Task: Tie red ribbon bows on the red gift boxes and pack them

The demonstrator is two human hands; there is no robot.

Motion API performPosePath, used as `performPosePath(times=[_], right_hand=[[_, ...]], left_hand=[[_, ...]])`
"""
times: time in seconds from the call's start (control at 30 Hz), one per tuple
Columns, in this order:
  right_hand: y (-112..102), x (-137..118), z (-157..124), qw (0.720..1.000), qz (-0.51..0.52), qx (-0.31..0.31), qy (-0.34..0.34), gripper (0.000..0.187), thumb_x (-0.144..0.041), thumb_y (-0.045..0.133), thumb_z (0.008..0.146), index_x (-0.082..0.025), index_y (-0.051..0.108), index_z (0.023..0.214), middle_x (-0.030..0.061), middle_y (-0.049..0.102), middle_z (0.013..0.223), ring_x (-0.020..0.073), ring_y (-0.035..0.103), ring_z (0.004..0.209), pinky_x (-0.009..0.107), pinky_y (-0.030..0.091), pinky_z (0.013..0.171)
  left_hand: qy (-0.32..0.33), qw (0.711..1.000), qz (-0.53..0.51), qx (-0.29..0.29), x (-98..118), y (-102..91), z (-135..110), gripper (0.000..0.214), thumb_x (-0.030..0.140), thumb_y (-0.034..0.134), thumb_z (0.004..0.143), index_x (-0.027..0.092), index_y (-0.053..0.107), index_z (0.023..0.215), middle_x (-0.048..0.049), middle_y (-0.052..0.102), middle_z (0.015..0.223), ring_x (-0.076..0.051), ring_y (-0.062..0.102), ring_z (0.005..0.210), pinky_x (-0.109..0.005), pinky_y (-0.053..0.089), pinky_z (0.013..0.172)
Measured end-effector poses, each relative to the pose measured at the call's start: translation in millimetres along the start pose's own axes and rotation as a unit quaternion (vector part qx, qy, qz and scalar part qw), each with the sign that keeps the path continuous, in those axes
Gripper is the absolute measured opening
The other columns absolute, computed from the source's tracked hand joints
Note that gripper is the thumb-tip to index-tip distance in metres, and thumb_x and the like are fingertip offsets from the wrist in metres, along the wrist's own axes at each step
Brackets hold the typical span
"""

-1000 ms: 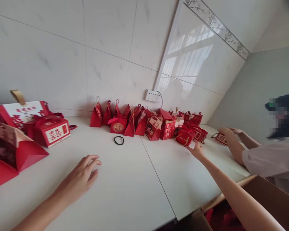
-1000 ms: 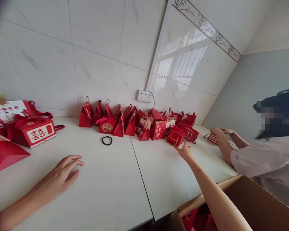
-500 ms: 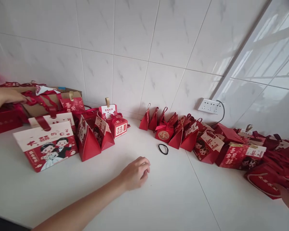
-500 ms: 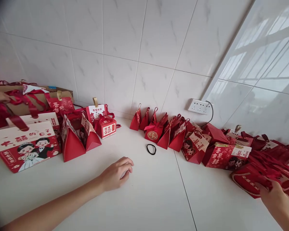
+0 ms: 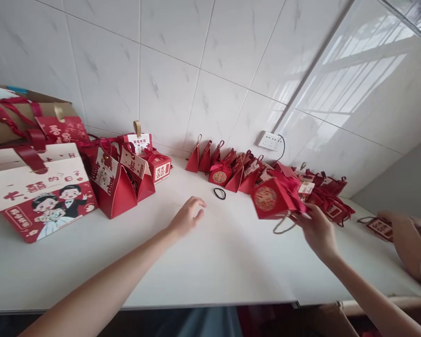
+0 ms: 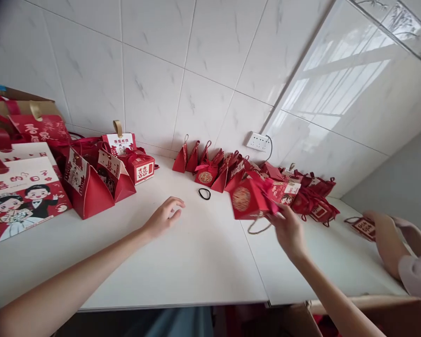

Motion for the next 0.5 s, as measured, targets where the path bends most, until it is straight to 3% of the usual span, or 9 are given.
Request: performPosePath(times=[0.07, 0.13, 0.2, 0.3, 0.4, 0.5], right_hand=[[32, -37, -12, 0.982, 0.090, -0.167, -0.020, 0.043, -0.055, 0.056, 0.076, -0.023, 0.059, 0.105, 0.0127, 0.067, 0.105, 0.0290, 0.066, 0.097, 0.048, 0.054, 0.085], [63, -63, -26, 0.930, 0.121, -0.346, -0.040, 0.043, -0.048, 0.062, 0.076, -0.024, 0.060, 0.112, 0.0119, 0.059, 0.124, 0.0299, 0.059, 0.112, 0.050, 0.051, 0.091], [90, -81, -40, 0.892, 0.123, -0.431, -0.055, 0.038, -0.046, 0.062, 0.078, -0.024, 0.062, 0.110, 0.0106, 0.053, 0.132, 0.0300, 0.054, 0.119, 0.052, 0.047, 0.096], [125, -97, -51, 0.906, 0.138, -0.398, -0.035, 0.041, -0.050, 0.062, 0.077, -0.021, 0.056, 0.104, 0.0127, 0.053, 0.124, 0.0287, 0.055, 0.115, 0.053, 0.048, 0.094], [156, -103, -44, 0.933, 0.180, -0.310, 0.010, 0.064, -0.054, 0.069, 0.070, -0.020, 0.038, 0.115, 0.0151, 0.047, 0.124, 0.0287, 0.055, 0.113, 0.052, 0.051, 0.089], [181, -102, -28, 0.943, 0.224, -0.245, -0.001, 0.079, -0.049, 0.073, 0.066, -0.022, 0.026, 0.124, 0.0166, 0.042, 0.131, 0.0288, 0.049, 0.119, 0.052, 0.043, 0.099]], left_hand=[[-0.061, 0.996, -0.045, 0.047, -3, -3.8, 2, 0.015, 0.024, 0.050, 0.077, 0.020, 0.060, 0.088, -0.0074, 0.061, 0.106, -0.021, 0.059, 0.101, -0.037, 0.047, 0.088], [-0.103, 0.989, -0.062, 0.085, -6, -9.1, 4, 0.020, 0.028, 0.045, 0.080, 0.018, 0.057, 0.092, -0.0093, 0.063, 0.102, -0.022, 0.061, 0.097, -0.038, 0.049, 0.083], [-0.135, 0.981, -0.084, 0.110, -9, -15.1, 6, 0.025, 0.032, 0.038, 0.083, 0.016, 0.055, 0.092, -0.0096, 0.065, 0.096, -0.022, 0.063, 0.091, -0.038, 0.050, 0.078], [-0.158, 0.971, -0.125, 0.124, -9, -21.3, 8, 0.028, 0.033, 0.034, 0.084, 0.017, 0.055, 0.094, -0.0091, 0.067, 0.098, -0.022, 0.063, 0.092, -0.036, 0.051, 0.077], [-0.161, 0.967, -0.160, 0.117, -8, -22.5, 11, 0.027, 0.029, 0.039, 0.081, 0.017, 0.057, 0.097, -0.0085, 0.068, 0.099, -0.022, 0.064, 0.091, -0.036, 0.052, 0.074], [-0.151, 0.968, -0.169, 0.108, -8, -23.0, 12, 0.033, 0.029, 0.049, 0.075, 0.017, 0.057, 0.105, -0.0091, 0.067, 0.105, -0.023, 0.065, 0.091, -0.035, 0.053, 0.072]])
Point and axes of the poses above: each hand's wrist, its own z-axis towards the middle knuckle, its own y-axis out of the palm, x = y × z, the point moved 1 cm from there along z, towards the middle knuckle
